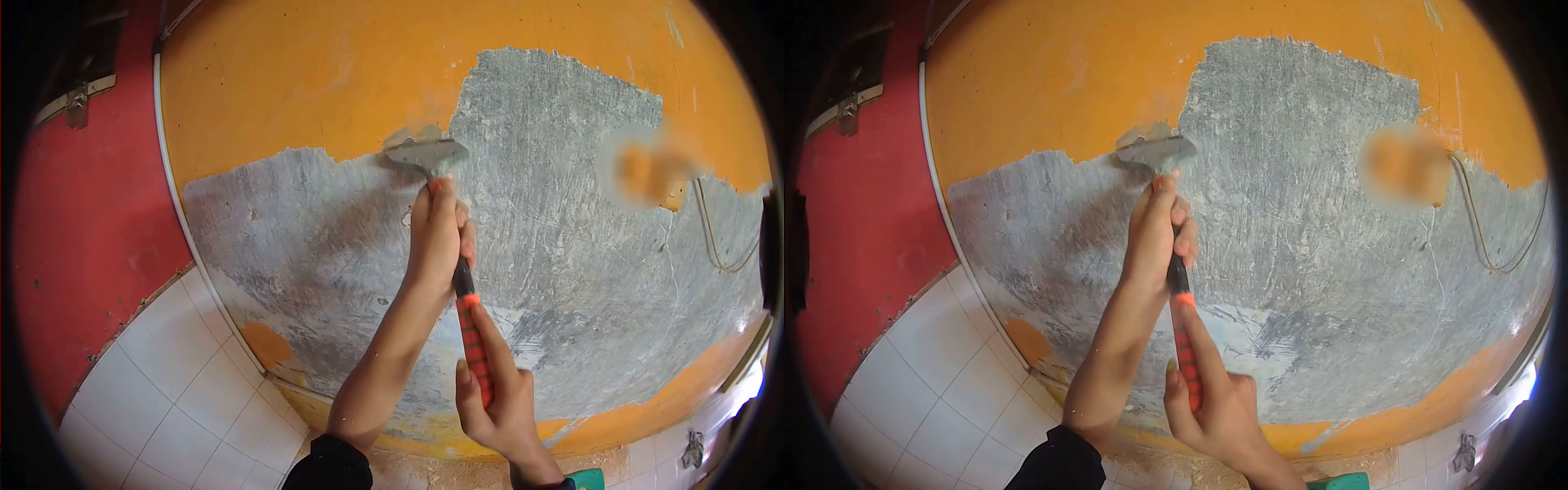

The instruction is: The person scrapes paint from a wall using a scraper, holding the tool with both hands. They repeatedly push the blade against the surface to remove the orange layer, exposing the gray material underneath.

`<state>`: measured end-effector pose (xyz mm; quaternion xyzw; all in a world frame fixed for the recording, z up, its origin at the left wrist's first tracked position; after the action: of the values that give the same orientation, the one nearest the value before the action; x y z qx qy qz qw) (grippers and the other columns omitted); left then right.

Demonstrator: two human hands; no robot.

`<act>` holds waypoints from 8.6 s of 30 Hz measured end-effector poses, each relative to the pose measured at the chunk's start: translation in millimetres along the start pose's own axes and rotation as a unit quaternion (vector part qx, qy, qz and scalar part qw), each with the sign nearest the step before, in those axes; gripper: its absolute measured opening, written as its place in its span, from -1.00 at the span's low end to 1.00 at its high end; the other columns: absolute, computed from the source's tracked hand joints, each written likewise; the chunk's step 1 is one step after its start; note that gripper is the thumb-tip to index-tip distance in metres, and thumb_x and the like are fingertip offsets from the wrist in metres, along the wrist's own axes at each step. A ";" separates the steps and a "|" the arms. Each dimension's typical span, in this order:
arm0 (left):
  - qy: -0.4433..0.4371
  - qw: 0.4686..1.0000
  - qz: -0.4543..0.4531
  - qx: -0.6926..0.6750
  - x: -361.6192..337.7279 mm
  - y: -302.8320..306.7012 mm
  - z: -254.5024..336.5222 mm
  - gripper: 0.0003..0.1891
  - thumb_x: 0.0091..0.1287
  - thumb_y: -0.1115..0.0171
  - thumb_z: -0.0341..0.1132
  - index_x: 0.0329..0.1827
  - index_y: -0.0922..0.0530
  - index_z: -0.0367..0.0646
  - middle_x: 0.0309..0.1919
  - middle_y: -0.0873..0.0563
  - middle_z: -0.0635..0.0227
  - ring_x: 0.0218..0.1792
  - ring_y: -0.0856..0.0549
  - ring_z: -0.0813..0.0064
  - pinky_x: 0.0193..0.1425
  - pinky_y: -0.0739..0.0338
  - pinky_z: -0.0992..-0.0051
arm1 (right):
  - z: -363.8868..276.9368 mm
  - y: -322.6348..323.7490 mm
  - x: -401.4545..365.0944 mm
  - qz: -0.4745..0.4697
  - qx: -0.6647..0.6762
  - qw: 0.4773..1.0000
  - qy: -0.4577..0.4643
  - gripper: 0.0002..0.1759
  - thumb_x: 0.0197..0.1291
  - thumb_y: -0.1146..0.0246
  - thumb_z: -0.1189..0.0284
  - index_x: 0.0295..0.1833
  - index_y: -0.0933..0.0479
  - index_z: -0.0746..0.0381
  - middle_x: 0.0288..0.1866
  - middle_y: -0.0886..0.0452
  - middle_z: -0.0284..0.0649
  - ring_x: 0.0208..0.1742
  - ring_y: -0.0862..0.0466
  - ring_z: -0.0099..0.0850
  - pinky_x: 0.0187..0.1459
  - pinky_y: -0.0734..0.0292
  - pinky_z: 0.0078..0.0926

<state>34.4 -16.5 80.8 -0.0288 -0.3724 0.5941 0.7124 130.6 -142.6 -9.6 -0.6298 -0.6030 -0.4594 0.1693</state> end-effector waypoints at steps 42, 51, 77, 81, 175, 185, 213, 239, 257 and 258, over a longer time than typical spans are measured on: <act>-0.070 0.996 -0.038 0.051 40.8 -11.3 27.0 -0.76 0.47 0.03 -0.12 -0.28 -0.28 -0.08 -0.61 -0.35 0.49 -0.84 -0.32 0.64 -0.83 -0.23 0.55 | -23.7 -0.2 27.3 0.029 0.066 0.997 -0.028 -0.37 0.26 -0.02 0.53 0.46 -0.14 0.36 0.19 -0.56 -0.03 -0.39 -0.48 -0.67 -0.27 -0.45 -0.66; -0.054 0.997 -0.032 0.041 42.0 -23.0 37.9 -0.79 0.47 0.07 -0.15 -0.27 -0.28 -0.05 -0.59 -0.37 0.50 -0.81 -0.31 0.66 -0.83 -0.21 0.56 | -24.7 10.1 33.7 0.012 0.063 0.997 -0.048 -0.37 0.25 -0.03 0.51 0.46 -0.15 0.34 0.19 -0.55 0.02 -0.36 -0.55 -0.61 -0.22 -0.49 -0.60; -0.068 0.995 -0.040 0.054 46.2 -51.1 42.7 -0.85 0.44 0.08 -0.22 -0.26 -0.29 -0.08 -0.57 -0.38 0.47 -0.79 -0.35 0.64 -0.78 -0.28 0.54 | -26.6 28.5 49.8 0.052 0.090 0.994 0.036 -0.28 0.17 -0.09 0.52 0.47 -0.09 0.33 0.14 -0.56 0.13 -0.40 -0.71 -0.13 -0.34 -0.56 -0.42; -0.098 0.992 -0.046 0.061 59.2 -52.7 52.8 -0.83 0.45 0.10 -0.22 -0.28 -0.28 -0.08 -0.56 -0.38 0.47 -0.79 -0.36 0.64 -0.77 -0.29 0.55 | -26.2 33.0 57.2 0.039 0.063 0.997 0.037 -0.28 0.17 -0.09 0.52 0.48 -0.09 0.30 0.18 -0.52 0.16 -0.38 -0.72 -0.15 -0.33 -0.57 -0.43; 0.059 0.976 -0.184 -0.095 -1.3 16.0 -18.2 -0.67 0.53 0.16 -0.01 -0.03 -0.32 -0.12 -0.71 -0.29 0.51 -0.86 -0.27 0.66 -0.85 -0.23 0.61 | 7.6 -40.6 -2.0 -0.027 0.234 0.961 -0.146 -0.31 0.47 0.13 0.39 0.56 0.30 0.18 -0.47 -0.31 -0.38 -0.59 -0.25 -0.63 -0.50 -0.20 -0.70; 0.055 0.969 -0.202 -0.133 9.0 11.9 -17.2 -0.72 0.53 0.17 -0.03 -0.11 -0.34 -0.05 -0.70 -0.29 0.52 -0.86 -0.28 0.68 -0.86 -0.24 0.64 | -22.5 -34.9 6.9 -0.005 0.255 0.913 -0.318 -0.22 0.45 0.09 0.24 0.55 0.41 0.07 -0.56 -0.34 -0.26 -0.67 -0.22 -0.60 -0.57 -0.18 -0.63; 0.054 0.970 -0.184 -0.152 19.7 5.0 -5.5 -0.68 0.52 0.17 0.04 -0.14 -0.35 -0.01 -0.73 -0.27 0.55 -0.88 -0.25 0.68 -0.87 -0.18 0.64 | -11.9 -28.6 19.9 -0.054 0.252 0.939 -0.227 -0.21 0.46 0.12 0.27 0.54 0.47 0.15 -0.56 -0.37 -0.23 -0.66 -0.29 -0.59 -0.58 -0.22 -0.63; 0.032 0.995 -0.071 -0.055 -16.0 28.7 -2.9 -0.56 0.52 0.19 0.04 0.13 -0.34 -0.17 -0.59 -0.41 0.47 -0.79 -0.39 0.63 -0.79 -0.37 0.56 | 8.6 -36.8 -15.9 -0.027 -0.178 0.982 -0.065 -0.33 0.20 -0.18 0.50 0.39 -0.14 0.47 -0.02 -0.58 0.23 -0.37 -0.70 -0.12 -0.39 -0.59 -0.25; 0.048 0.885 -0.268 -0.377 10.7 55.6 -53.6 -0.52 0.49 0.40 0.19 -0.10 -0.33 -0.01 -0.71 -0.33 0.51 -0.83 -0.37 0.60 -0.77 -0.43 0.50 | 40.3 -35.2 -27.3 0.089 -0.072 0.988 -0.106 -0.40 0.15 -0.21 0.45 0.29 -0.30 0.49 -0.11 -0.67 0.07 -0.35 -0.68 -0.39 -0.25 -0.54 -0.51; 0.045 0.875 -0.283 -0.390 14.6 56.5 -51.2 -0.52 0.50 0.42 0.17 -0.10 -0.32 -0.02 -0.69 -0.36 0.49 -0.81 -0.41 0.55 -0.72 -0.49 0.44 | 37.5 -34.9 -19.5 0.074 -0.092 0.992 -0.049 -0.41 0.25 -0.14 0.48 0.36 -0.22 0.44 -0.08 -0.67 0.07 -0.26 -0.71 -0.33 -0.24 -0.55 -0.52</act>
<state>17.0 33.3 23.7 -0.2247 -0.5336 0.1720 0.7970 115.6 -118.1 -56.2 -0.7074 -0.5173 -0.4677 0.1148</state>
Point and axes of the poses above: each hand's wrist, its own x-axis towards the middle knuckle, its own y-axis out of the back of the hand, z = x × y, the point moved 1 cm from there along x, towards the middle knuckle
